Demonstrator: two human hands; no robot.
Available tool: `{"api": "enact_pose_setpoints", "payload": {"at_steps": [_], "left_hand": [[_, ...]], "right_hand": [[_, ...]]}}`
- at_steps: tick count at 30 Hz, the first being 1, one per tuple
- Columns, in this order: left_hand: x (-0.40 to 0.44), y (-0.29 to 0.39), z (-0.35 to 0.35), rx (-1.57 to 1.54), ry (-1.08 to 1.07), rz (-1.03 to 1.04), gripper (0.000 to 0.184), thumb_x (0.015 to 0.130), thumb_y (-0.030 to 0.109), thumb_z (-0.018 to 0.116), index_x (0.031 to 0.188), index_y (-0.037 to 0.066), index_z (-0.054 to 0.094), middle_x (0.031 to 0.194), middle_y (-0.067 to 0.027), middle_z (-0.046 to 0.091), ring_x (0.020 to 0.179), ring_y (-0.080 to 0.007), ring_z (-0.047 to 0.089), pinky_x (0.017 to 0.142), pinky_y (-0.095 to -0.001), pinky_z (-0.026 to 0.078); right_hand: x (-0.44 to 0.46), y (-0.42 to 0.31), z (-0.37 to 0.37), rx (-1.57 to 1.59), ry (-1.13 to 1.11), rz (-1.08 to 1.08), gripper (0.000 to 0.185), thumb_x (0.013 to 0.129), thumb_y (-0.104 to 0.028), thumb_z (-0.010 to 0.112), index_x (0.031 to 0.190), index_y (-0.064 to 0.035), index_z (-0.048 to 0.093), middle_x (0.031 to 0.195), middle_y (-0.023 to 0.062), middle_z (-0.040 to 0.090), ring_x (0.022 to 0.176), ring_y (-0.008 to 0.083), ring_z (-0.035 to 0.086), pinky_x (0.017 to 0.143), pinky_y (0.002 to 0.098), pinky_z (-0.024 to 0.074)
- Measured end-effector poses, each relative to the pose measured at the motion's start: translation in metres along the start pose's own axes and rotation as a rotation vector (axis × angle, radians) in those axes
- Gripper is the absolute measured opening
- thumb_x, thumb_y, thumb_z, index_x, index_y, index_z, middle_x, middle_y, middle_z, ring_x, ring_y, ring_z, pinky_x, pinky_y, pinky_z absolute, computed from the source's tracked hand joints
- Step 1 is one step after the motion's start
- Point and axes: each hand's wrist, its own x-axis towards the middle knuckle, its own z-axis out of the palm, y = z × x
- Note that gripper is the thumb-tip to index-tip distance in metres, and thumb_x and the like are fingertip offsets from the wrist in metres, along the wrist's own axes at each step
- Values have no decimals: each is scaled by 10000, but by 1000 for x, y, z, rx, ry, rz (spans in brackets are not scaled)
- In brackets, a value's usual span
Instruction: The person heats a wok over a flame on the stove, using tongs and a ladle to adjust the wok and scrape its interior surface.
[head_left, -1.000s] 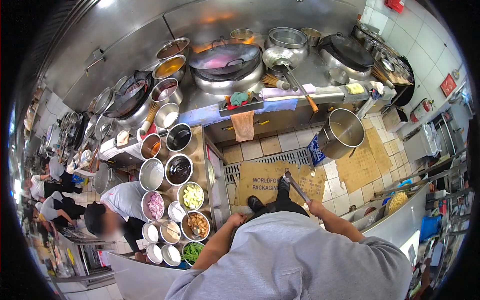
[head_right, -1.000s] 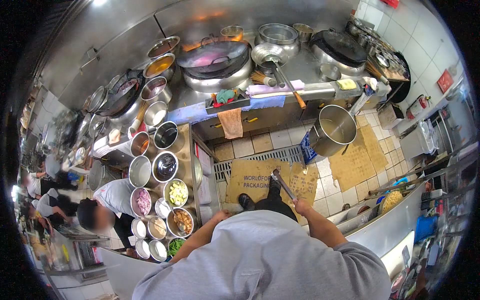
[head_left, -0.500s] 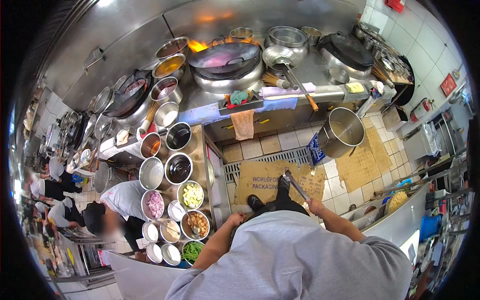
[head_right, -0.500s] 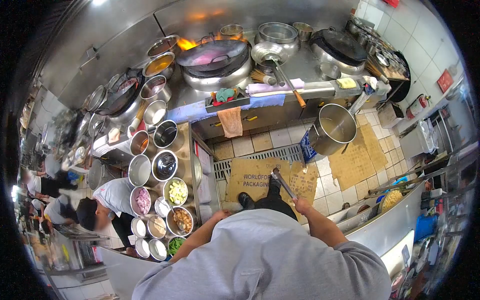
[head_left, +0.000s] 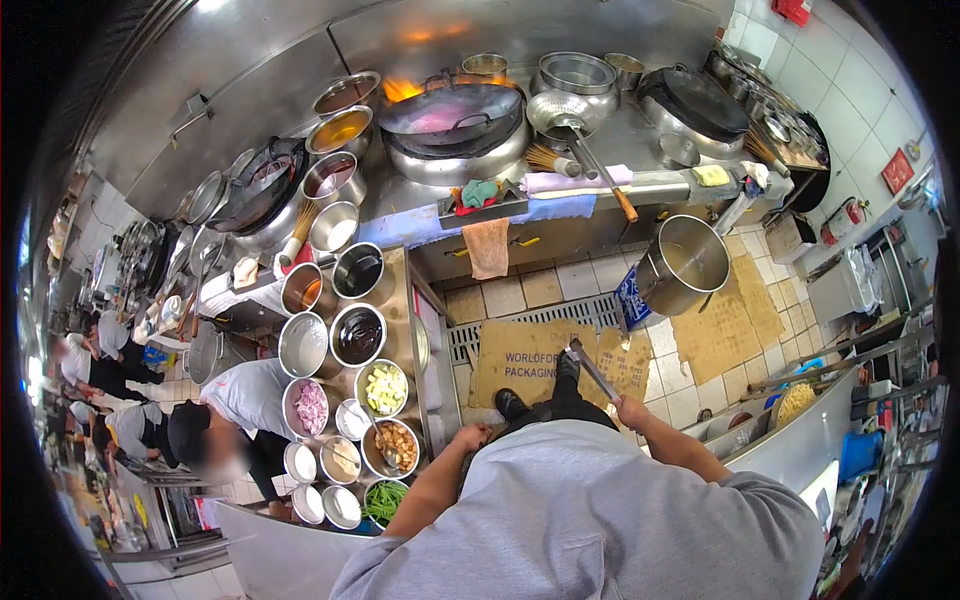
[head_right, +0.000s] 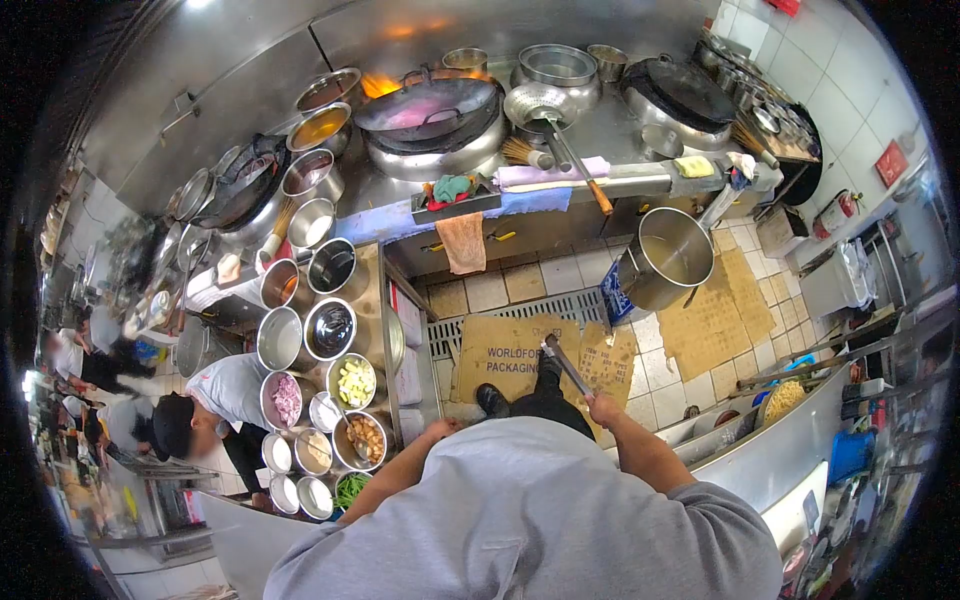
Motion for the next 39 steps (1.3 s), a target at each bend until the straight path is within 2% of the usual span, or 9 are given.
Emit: {"api": "enact_pose_setpoints", "payload": {"at_steps": [5,9,11,14,24,26,27,32,39], "left_hand": [[3,-4,8,4,102,-72,322,770,319,350,908,110,551,963,-123,535,891,-288,502,763,-364,395],[8,-10,10,-35,53,-99,322,766,321,354,906,112,555,939,-126,543,876,-293,508,754,-362,400],[14,-18,17,-18,116,5,318,760,321,371,910,112,556,926,-127,549,872,-291,511,752,-358,402],[12,-15,14,-78,60,-97,313,756,322,386,915,113,556,934,-126,547,873,-288,512,750,-353,404],[13,-20,16,-82,91,-97,296,756,316,401,903,113,559,925,-117,552,871,-282,515,754,-346,403],[47,-65,43,114,64,204,294,757,315,402,893,109,561,927,-120,551,871,-283,515,754,-345,404],[42,-60,40,114,64,205,294,757,315,402,893,109,561,927,-120,551,871,-283,515,754,-345,404],[2,-2,5,-31,43,-135,304,758,322,403,900,104,559,934,-124,547,872,-286,514,754,-343,403],[3,-4,6,-85,58,-134,337,761,342,388,936,104,551,955,-126,540,894,-281,508,769,-342,396]], "right_hand": [[-4,-2,-1,6,42,-42,391,835,-331,317,947,8,477,608,166,532,422,227,506,393,330,420],[-8,-5,-2,41,31,5,389,834,-330,321,961,4,475,615,171,535,422,234,506,399,336,421],[-13,-12,-8,37,-21,17,395,834,-313,325,953,43,449,711,214,539,501,278,540,433,352,440],[-26,-28,-21,22,-63,50,404,835,-317,320,940,48,457,699,211,540,489,269,538,430,351,439],[-7,-9,-6,59,-47,56,426,834,-324,312,923,58,480,715,214,543,502,276,542,443,351,444],[-8,-9,-5,14,9,3,435,833,-325,312,937,63,478,728,217,545,518,285,545,447,358,446],[-10,-10,-6,15,9,3,435,833,-325,312,937,63,478,728,217,545,518,285,545,447,358,446],[-13,-14,-9,52,-21,37,436,832,-331,327,920,63,491,712,215,544,520,284,547,444,357,446],[-9,-8,-5,102,-4,46,435,830,-342,345,876,59,510,686,203,543,489,273,540,421,352,437]]}}
